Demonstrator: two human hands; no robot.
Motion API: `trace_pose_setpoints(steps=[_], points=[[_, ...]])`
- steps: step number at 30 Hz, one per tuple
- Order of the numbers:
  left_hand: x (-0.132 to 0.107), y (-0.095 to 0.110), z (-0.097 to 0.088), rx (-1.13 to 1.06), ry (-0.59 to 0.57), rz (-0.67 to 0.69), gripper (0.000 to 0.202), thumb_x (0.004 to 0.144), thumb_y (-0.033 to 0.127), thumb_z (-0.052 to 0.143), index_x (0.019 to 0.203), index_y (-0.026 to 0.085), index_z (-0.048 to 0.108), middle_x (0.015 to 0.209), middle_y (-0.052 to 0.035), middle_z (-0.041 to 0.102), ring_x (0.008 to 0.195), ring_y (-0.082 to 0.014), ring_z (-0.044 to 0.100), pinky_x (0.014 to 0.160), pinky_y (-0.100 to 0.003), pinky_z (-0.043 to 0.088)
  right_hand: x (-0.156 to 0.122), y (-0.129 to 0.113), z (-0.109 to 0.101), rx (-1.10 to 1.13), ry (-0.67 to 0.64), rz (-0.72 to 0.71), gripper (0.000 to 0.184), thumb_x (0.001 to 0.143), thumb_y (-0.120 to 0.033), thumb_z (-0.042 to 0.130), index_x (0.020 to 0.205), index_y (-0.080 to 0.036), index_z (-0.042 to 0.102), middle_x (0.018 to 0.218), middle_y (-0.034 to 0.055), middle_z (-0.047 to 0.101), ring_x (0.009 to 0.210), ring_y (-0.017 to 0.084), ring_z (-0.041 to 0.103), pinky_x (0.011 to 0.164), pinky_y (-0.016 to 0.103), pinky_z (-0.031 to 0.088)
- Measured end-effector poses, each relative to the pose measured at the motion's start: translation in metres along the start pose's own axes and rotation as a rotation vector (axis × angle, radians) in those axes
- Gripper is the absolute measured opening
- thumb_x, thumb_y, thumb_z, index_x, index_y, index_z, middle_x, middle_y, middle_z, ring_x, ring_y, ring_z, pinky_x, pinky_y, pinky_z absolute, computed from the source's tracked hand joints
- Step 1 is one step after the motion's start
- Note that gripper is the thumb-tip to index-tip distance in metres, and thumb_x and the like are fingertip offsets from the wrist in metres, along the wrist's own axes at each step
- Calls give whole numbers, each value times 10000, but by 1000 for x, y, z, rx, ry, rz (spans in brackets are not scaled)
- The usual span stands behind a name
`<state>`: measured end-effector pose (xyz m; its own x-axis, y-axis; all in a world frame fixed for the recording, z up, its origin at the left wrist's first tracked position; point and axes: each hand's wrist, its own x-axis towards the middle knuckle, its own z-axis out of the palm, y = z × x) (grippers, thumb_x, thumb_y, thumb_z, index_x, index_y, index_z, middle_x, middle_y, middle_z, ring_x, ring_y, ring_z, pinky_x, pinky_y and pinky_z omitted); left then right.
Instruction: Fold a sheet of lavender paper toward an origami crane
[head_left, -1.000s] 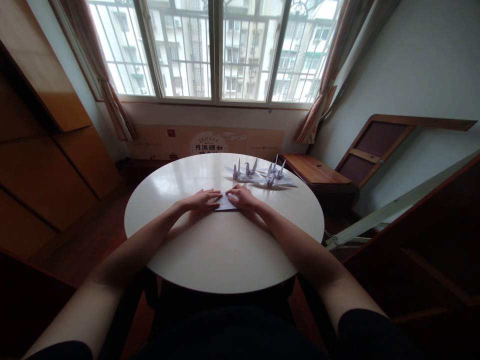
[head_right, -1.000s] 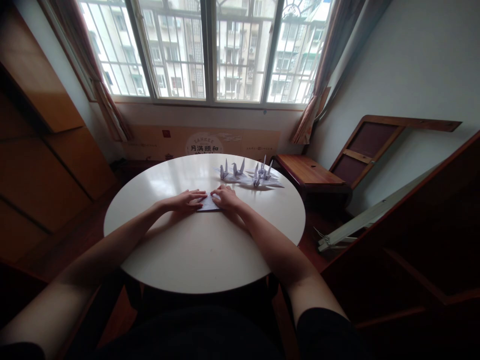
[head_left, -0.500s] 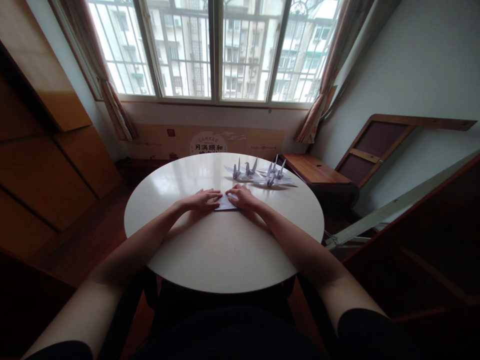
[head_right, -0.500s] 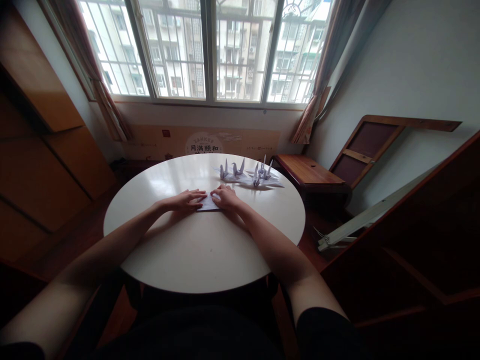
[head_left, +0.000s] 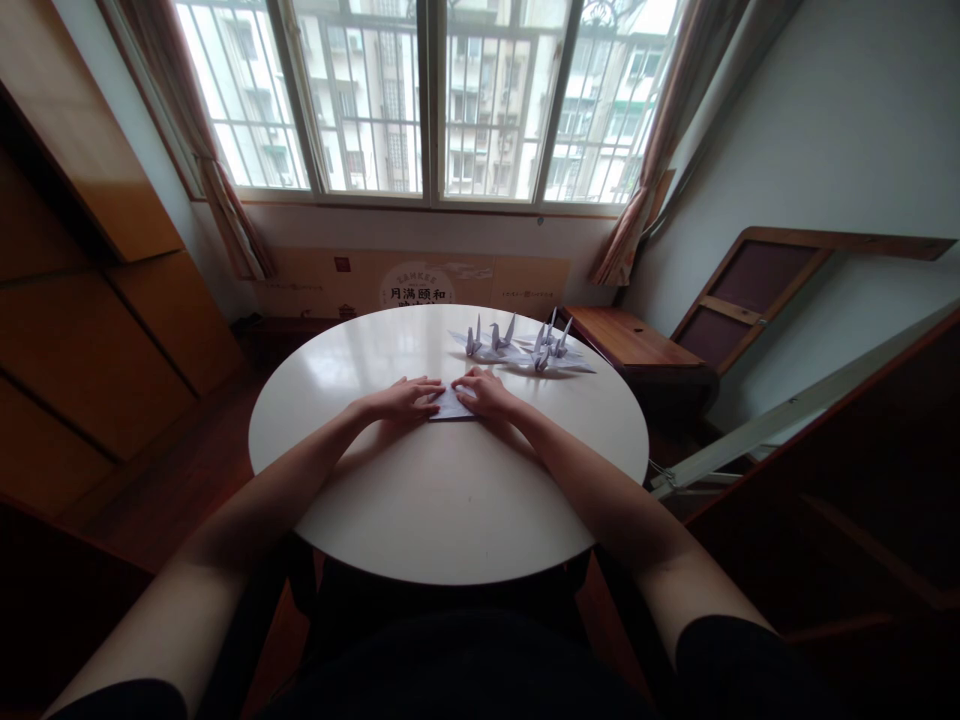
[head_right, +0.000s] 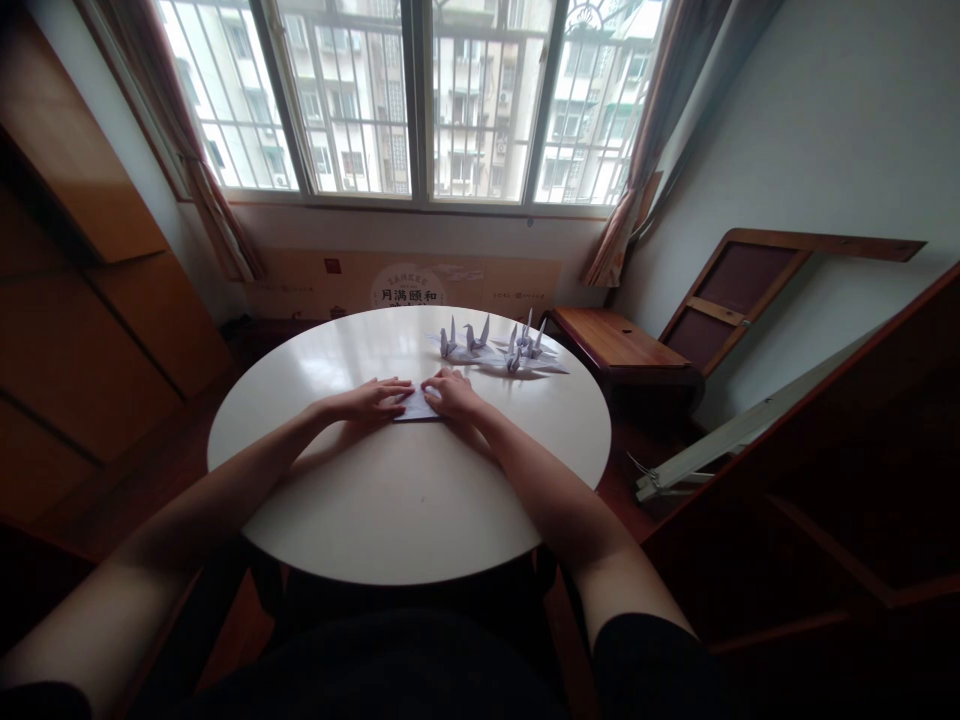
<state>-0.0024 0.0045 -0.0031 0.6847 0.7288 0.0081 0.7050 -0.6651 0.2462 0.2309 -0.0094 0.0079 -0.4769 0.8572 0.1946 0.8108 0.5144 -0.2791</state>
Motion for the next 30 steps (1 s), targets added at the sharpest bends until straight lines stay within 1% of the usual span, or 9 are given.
trace_pose_setpoints(steps=[8,15,21,26,30], points=[[0,1,0,-9,-1,-6,653,909,604,393,1441,227,402,1520,-135,351,1424,-337,254,1135,-585,155,-1,-1,-1,4,-6,7,328,902,-316,536,1202,-254,653,1186,107,559,1066,264,509,941,394,371],[0,-2,2,-9,4,-1,644,909,611,390,1440,246,404,1523,-121,351,1424,-330,256,1138,-570,166,0,1,0,-7,9,-5,327,900,-320,543,1201,-257,653,1171,100,564,1052,252,516,930,377,379],[3,-7,5,-8,2,3,654,904,628,382,1443,259,400,1523,-107,356,1426,-325,252,1143,-560,156,0,0,0,8,0,3,330,902,-321,534,1202,-249,651,1182,104,555,1082,260,505,947,384,371],[2,-5,4,-12,-7,-7,681,898,653,362,1452,258,384,1532,-110,338,1430,-330,239,1142,-575,134,0,0,0,10,-3,4,335,901,-320,536,1207,-246,649,1183,104,556,1082,261,503,950,386,367],[1,-3,2,-15,-11,-4,690,896,658,358,1449,247,390,1530,-117,339,1428,-334,242,1141,-575,140,0,0,-1,9,-6,10,327,905,-323,534,1203,-257,652,1182,102,554,1078,259,506,945,386,369]])
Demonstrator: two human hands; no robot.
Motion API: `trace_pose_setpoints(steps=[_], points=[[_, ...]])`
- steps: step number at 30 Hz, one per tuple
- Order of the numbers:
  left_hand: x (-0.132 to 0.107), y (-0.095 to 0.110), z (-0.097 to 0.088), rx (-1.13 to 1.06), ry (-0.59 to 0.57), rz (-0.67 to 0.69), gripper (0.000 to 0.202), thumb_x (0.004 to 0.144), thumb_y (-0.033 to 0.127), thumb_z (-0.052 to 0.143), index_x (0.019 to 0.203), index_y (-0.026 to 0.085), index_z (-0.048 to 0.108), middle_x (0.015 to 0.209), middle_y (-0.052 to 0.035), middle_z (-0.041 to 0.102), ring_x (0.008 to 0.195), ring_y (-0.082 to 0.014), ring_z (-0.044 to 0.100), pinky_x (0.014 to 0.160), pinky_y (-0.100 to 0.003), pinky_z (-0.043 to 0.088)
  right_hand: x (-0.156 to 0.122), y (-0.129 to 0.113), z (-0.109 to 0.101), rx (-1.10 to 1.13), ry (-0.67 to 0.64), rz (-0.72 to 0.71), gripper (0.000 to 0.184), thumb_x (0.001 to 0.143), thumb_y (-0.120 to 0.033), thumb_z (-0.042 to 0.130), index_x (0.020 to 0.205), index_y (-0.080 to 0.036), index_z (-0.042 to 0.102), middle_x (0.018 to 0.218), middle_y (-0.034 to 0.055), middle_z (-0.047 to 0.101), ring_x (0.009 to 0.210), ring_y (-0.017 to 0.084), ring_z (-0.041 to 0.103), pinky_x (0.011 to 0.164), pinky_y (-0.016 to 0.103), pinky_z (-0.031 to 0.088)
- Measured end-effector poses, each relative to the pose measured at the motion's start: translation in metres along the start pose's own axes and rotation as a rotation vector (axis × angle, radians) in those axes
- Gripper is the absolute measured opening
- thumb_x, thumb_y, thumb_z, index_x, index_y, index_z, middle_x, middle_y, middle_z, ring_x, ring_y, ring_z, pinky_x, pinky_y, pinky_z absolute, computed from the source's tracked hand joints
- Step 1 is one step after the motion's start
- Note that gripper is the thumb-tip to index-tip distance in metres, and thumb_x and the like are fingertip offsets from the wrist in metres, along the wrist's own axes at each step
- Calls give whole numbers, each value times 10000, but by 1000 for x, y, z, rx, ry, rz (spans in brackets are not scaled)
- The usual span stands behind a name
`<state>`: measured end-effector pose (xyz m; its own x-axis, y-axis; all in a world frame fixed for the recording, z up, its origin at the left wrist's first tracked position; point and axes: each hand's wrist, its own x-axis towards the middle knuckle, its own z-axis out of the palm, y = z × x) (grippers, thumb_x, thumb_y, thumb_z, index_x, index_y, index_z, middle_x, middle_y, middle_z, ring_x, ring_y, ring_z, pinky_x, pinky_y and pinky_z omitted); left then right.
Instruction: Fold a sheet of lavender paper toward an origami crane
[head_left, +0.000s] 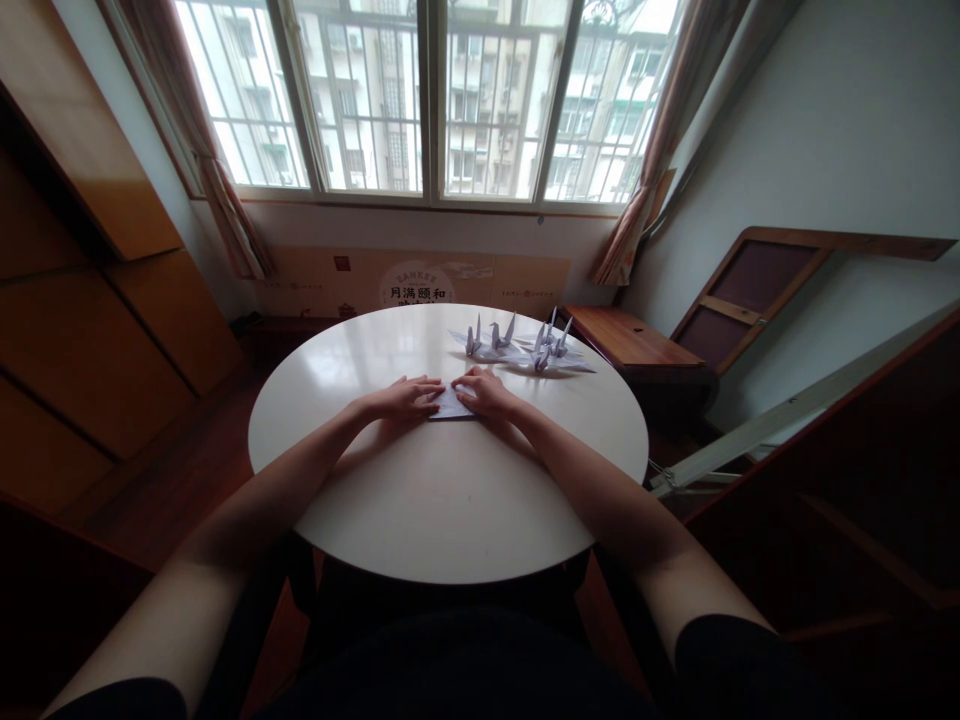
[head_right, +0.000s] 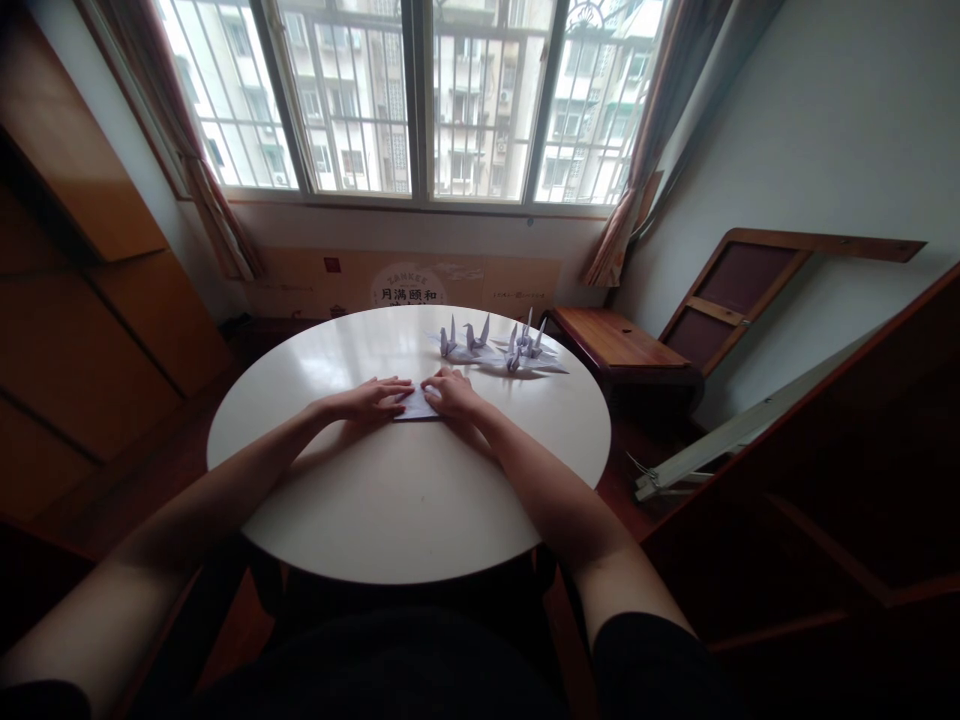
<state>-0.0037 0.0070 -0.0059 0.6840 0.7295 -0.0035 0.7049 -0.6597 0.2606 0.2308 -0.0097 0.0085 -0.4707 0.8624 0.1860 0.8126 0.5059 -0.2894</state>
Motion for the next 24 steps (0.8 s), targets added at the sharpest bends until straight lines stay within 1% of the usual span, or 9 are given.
trace_pose_setpoints(steps=[4,12,17,24], points=[[0,0,0,4,-1,0,686,902,643,361,1453,235,383,1529,-127,339,1427,-336,243,1137,-584,137,0,1,0,-3,4,-2,323,900,-316,547,1199,-259,655,1181,101,556,1076,257,511,939,379,377],[0,-2,1,2,6,-1,691,896,656,357,1454,249,377,1533,-121,331,1428,-330,242,1137,-581,142,1,1,0,-14,3,-3,334,899,-322,542,1207,-251,651,1181,103,559,1076,262,516,945,387,379],[1,-3,3,-3,11,1,682,896,657,360,1453,264,378,1532,-115,336,1429,-321,245,1143,-563,144,2,2,2,-15,0,3,339,899,-326,536,1211,-255,649,1196,105,560,1097,278,512,958,407,371],[2,-3,3,6,12,5,681,901,646,363,1453,247,382,1529,-115,341,1425,-331,250,1137,-569,157,3,4,3,-18,5,-4,333,896,-328,541,1203,-261,652,1191,102,566,1090,274,519,950,398,375]])
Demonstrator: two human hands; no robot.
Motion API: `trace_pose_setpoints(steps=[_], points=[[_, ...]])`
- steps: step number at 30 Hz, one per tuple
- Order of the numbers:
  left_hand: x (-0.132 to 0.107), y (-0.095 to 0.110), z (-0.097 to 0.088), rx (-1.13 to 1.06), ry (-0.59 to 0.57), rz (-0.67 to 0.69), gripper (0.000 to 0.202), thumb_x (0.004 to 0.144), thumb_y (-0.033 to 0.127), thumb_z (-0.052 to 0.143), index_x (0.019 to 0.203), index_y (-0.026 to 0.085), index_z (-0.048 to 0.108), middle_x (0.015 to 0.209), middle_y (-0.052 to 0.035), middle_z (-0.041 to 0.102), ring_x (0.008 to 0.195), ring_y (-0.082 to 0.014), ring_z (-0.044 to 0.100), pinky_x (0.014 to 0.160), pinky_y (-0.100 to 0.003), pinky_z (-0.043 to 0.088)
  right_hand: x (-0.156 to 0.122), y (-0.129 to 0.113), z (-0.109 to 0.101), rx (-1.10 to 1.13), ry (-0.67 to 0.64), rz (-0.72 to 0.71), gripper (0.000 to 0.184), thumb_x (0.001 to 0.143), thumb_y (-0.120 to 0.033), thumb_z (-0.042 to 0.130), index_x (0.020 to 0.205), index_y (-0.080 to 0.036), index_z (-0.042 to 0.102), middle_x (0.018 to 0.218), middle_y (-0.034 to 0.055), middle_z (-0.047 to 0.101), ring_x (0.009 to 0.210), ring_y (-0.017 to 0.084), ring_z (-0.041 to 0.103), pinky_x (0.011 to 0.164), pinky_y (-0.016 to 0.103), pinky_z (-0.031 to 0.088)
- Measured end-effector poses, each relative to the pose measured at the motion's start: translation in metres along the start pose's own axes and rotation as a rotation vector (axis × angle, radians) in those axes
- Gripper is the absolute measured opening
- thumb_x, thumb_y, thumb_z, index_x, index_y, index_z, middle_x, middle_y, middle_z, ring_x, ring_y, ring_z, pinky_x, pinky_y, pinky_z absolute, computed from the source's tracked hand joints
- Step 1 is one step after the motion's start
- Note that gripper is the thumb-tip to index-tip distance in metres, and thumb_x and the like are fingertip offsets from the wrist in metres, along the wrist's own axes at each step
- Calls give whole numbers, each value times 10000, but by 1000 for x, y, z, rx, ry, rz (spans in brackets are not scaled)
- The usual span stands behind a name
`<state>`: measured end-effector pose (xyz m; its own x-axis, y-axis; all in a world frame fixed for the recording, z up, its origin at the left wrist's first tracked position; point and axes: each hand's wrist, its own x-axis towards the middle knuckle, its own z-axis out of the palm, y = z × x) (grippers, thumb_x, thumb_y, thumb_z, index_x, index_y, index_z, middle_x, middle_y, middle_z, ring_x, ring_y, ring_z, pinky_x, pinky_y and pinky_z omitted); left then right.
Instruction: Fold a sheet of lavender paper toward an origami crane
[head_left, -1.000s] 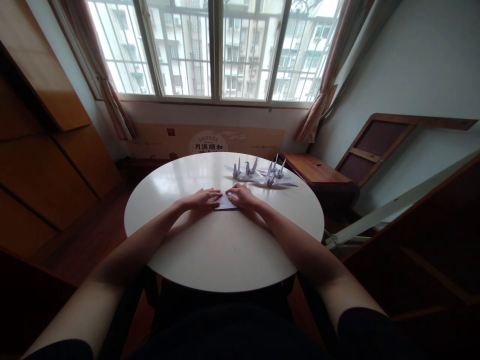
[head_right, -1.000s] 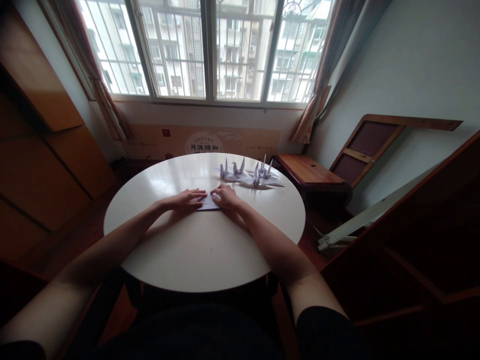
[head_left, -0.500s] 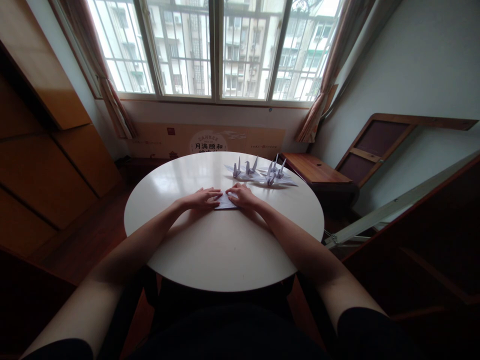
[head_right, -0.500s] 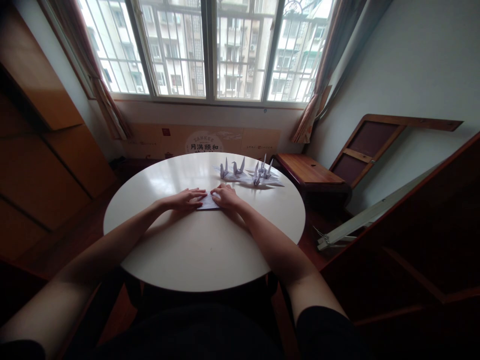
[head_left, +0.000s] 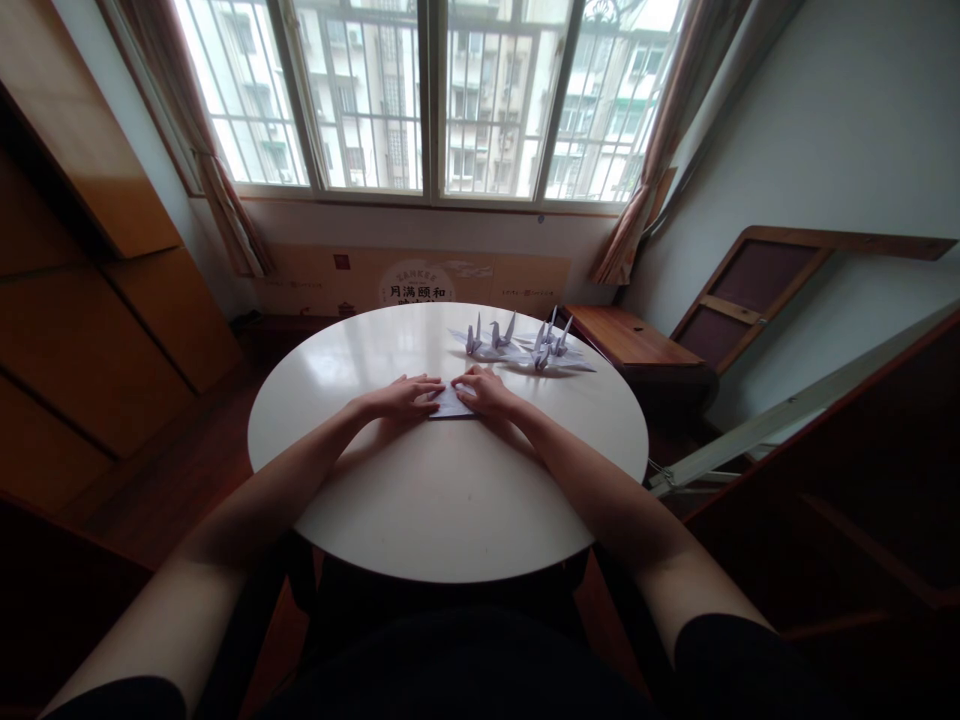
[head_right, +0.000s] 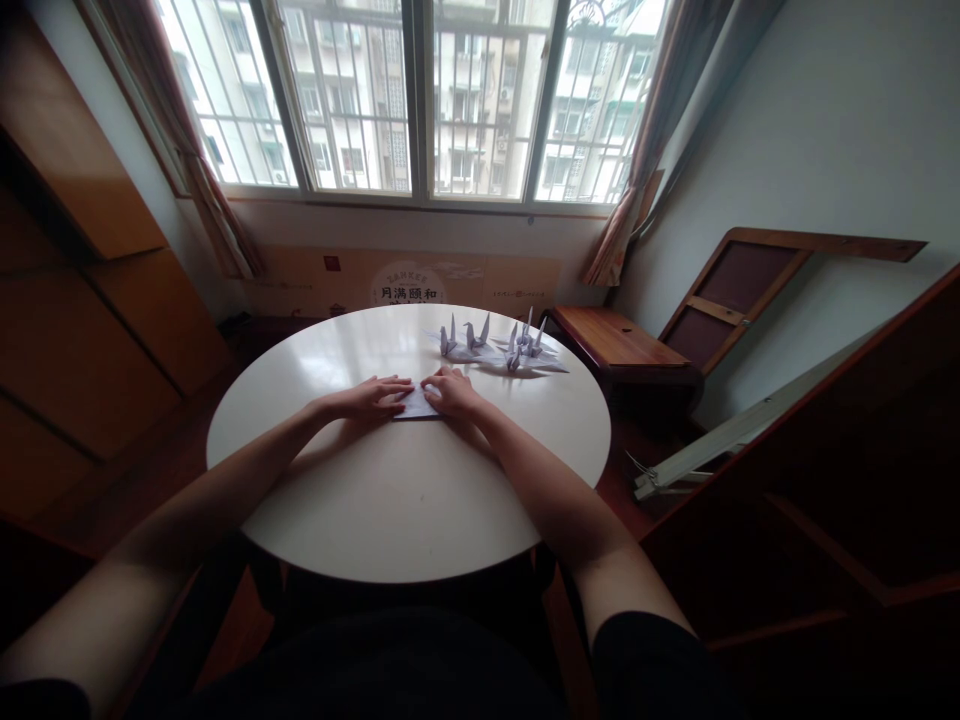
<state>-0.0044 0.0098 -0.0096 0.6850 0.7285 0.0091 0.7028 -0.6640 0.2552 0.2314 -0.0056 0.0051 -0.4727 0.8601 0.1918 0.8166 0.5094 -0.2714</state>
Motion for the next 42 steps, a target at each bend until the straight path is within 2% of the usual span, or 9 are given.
trace_pose_setpoints(steps=[12,20,30,42], points=[[-1,0,-1,4,-1,12,699,894,674,339,1450,253,388,1528,-104,347,1428,-320,248,1142,-541,170,1,1,1,4,-1,-3,343,895,-338,534,1208,-256,650,1194,105,565,1092,285,510,944,407,368],[1,-1,0,2,0,15,679,902,644,364,1447,241,393,1522,-109,356,1428,-325,246,1137,-562,162,2,3,3,10,0,1,344,895,-340,528,1204,-253,652,1193,104,563,1096,287,505,953,414,360],[0,2,-2,2,0,1,695,892,670,354,1444,250,402,1525,-102,353,1432,-307,244,1151,-498,184,3,4,4,6,5,-5,344,895,-345,528,1206,-261,650,1187,102,563,1090,285,504,948,418,365],[-1,5,-4,6,5,-4,646,906,617,391,1434,246,415,1515,-108,370,1419,-316,272,1140,-519,200,3,4,4,-1,10,-10,343,896,-358,530,1200,-261,655,1181,104,567,1085,282,508,937,406,368]])
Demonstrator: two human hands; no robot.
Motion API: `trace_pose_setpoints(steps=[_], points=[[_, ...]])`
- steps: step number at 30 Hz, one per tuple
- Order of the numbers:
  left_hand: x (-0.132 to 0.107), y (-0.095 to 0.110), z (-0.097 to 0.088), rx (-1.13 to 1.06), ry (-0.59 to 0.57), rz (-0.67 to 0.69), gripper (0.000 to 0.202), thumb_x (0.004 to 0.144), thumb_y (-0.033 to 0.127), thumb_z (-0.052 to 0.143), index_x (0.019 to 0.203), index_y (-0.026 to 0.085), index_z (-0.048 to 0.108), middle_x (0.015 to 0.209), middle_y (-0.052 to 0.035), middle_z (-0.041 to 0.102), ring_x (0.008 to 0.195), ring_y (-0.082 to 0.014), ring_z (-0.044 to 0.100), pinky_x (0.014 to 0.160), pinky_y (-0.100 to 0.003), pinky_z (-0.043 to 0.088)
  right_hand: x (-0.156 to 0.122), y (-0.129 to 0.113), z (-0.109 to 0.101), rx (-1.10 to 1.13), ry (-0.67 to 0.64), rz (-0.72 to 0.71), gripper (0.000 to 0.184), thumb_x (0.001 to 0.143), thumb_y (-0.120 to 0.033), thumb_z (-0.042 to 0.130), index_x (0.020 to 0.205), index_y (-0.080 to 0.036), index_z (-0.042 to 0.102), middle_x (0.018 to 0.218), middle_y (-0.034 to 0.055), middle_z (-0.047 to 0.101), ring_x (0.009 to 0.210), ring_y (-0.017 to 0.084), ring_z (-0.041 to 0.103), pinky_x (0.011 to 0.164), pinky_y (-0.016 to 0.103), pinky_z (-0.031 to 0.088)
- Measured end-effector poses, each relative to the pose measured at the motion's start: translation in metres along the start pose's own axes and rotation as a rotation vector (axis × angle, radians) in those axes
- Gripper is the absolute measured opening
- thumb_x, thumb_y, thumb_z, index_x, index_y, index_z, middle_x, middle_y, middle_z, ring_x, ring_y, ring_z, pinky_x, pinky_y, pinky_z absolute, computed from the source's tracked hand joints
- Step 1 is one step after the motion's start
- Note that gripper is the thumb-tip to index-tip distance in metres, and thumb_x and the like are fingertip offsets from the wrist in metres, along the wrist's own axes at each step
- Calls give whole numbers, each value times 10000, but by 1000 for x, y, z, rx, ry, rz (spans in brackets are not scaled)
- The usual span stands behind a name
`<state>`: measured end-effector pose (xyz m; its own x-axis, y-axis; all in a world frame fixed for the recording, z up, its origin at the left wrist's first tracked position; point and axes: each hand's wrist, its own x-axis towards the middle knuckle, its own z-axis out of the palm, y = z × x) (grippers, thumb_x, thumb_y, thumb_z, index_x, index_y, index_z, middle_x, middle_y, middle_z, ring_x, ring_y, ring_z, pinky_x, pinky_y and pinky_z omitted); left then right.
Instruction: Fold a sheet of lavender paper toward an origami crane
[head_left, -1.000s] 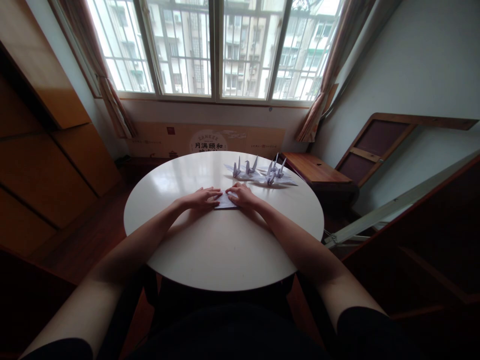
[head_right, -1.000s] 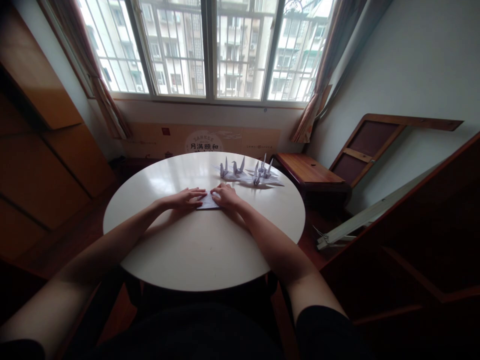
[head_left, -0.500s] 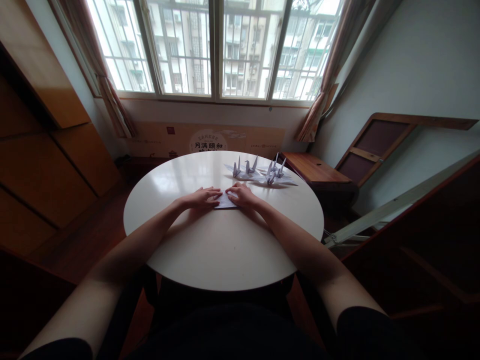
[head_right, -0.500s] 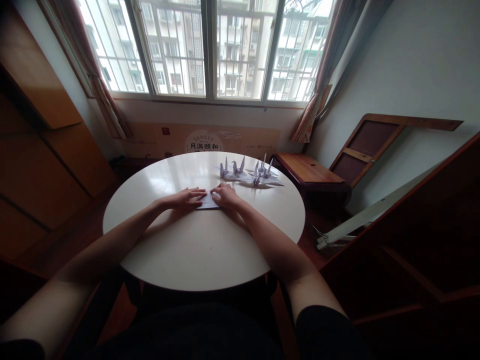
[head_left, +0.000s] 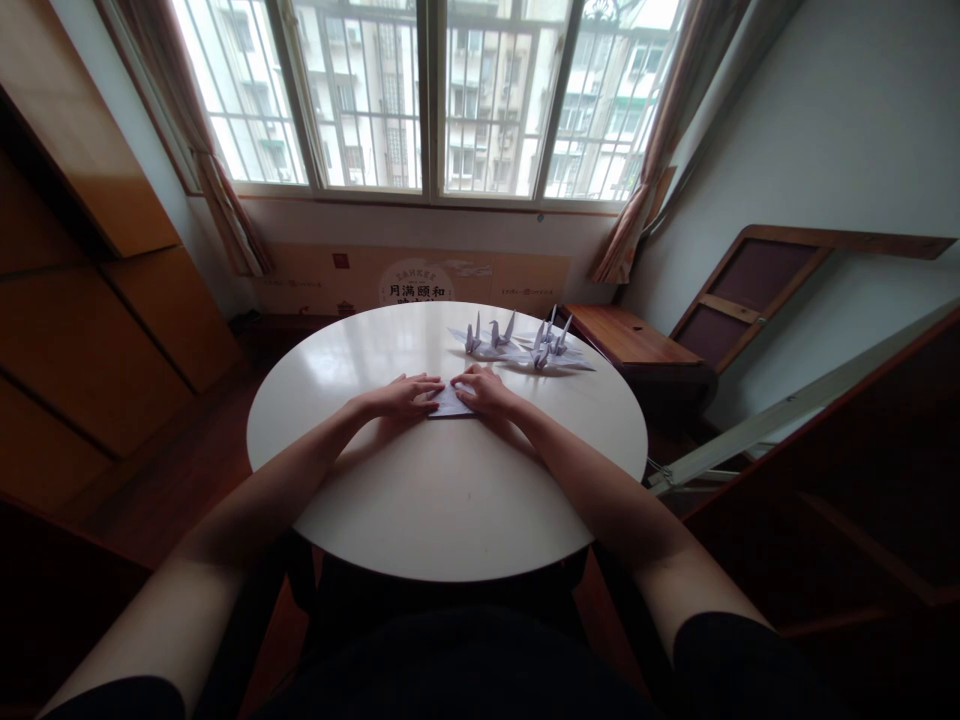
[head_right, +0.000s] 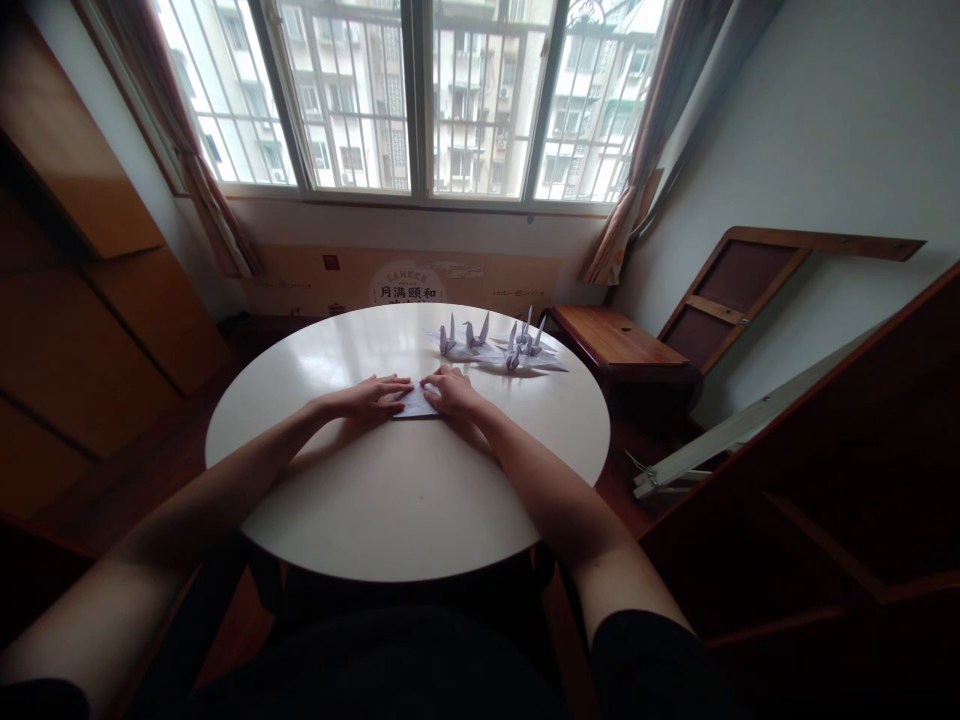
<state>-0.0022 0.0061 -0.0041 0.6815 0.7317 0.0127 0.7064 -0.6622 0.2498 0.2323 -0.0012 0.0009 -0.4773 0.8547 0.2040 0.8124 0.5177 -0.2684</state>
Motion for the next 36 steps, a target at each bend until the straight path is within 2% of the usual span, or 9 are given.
trace_pose_setpoints(steps=[11,29,31,36], points=[[-1,1,0,-16,-18,-10,667,904,631,374,1449,248,387,1532,-118,333,1428,-330,240,1134,-580,151,1,1,2,-4,7,-2,332,893,-353,541,1193,-273,657,1173,97,569,1080,277,517,932,403,377],[-2,1,0,-11,-6,-6,661,903,626,381,1443,247,397,1523,-124,349,1420,-337,259,1133,-588,152,-2,-2,-2,13,14,-11,324,890,-326,546,1179,-245,669,1175,103,578,1068,264,526,943,396,384],[-2,0,0,-11,22,-3,667,889,629,410,1424,231,432,1507,-139,369,1392,-339,317,1135,-551,198,-3,-2,-2,26,29,-16,316,884,-316,559,1167,-237,676,1162,102,589,1059,257,535,944,391,389],[-1,-5,2,-71,137,47,709,823,633,530,1364,174,513,1360,-163,495,1208,-290,528,1056,-378,393,-1,-1,0,72,116,-44,290,876,-249,576,1144,-216,682,1103,95,628,1052,236,565,935,377,405]])
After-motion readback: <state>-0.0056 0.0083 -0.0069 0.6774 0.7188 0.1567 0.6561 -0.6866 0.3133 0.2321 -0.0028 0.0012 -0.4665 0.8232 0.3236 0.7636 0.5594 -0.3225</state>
